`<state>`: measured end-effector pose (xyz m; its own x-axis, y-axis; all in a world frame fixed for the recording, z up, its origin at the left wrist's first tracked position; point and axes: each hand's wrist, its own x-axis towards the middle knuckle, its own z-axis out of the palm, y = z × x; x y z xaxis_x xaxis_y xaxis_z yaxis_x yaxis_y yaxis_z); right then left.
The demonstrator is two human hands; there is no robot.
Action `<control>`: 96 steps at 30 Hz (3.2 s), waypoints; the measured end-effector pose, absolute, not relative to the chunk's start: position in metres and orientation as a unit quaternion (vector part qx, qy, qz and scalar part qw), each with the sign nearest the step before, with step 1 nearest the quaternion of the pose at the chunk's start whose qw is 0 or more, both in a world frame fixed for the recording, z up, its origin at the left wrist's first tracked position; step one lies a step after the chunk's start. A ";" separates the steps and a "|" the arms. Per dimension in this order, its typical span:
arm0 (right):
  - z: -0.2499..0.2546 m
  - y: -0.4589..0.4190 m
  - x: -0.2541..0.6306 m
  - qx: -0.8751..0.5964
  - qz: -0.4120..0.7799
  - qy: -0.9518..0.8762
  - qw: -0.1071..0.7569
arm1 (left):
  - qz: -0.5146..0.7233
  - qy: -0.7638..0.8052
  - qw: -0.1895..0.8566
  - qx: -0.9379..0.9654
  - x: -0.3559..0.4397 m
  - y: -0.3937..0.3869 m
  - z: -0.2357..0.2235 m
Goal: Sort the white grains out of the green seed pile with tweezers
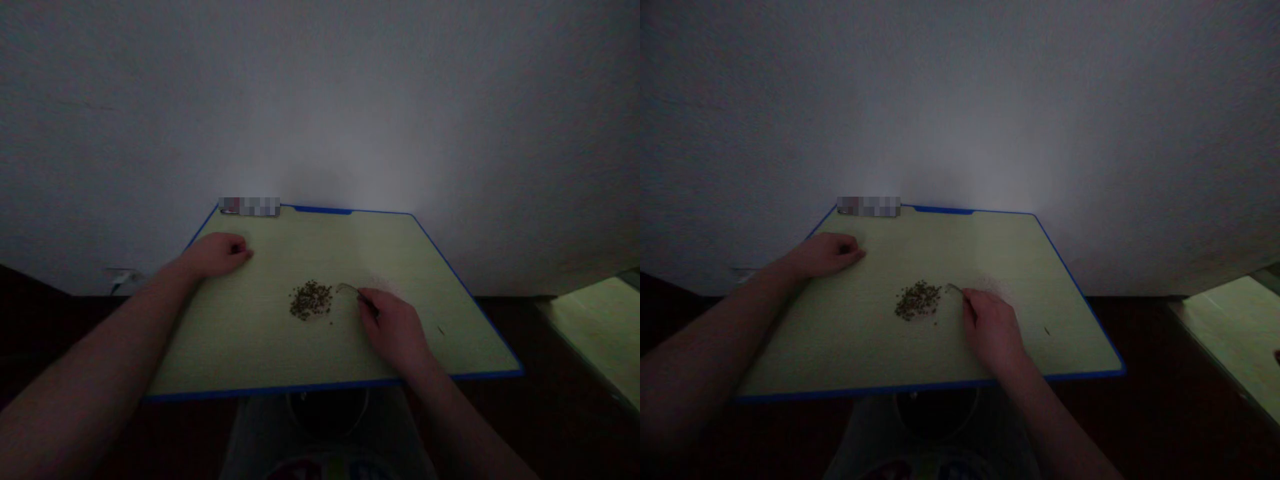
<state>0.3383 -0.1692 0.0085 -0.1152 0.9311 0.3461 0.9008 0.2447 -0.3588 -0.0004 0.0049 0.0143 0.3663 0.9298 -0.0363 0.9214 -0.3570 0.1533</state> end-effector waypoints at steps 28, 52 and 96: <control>0.014 -0.232 0.356 -0.579 0.044 -0.750 0.317 | 0.029 0.572 0.071 0.817 -0.001 0.005 0.013; 0.027 -0.184 0.330 -0.497 0.246 -0.800 0.229 | 0.024 0.563 0.069 0.823 0.000 0.005 0.015; 0.011 -0.197 0.339 -0.615 0.159 -0.711 0.301 | 0.033 0.570 0.072 0.818 0.000 0.005 0.012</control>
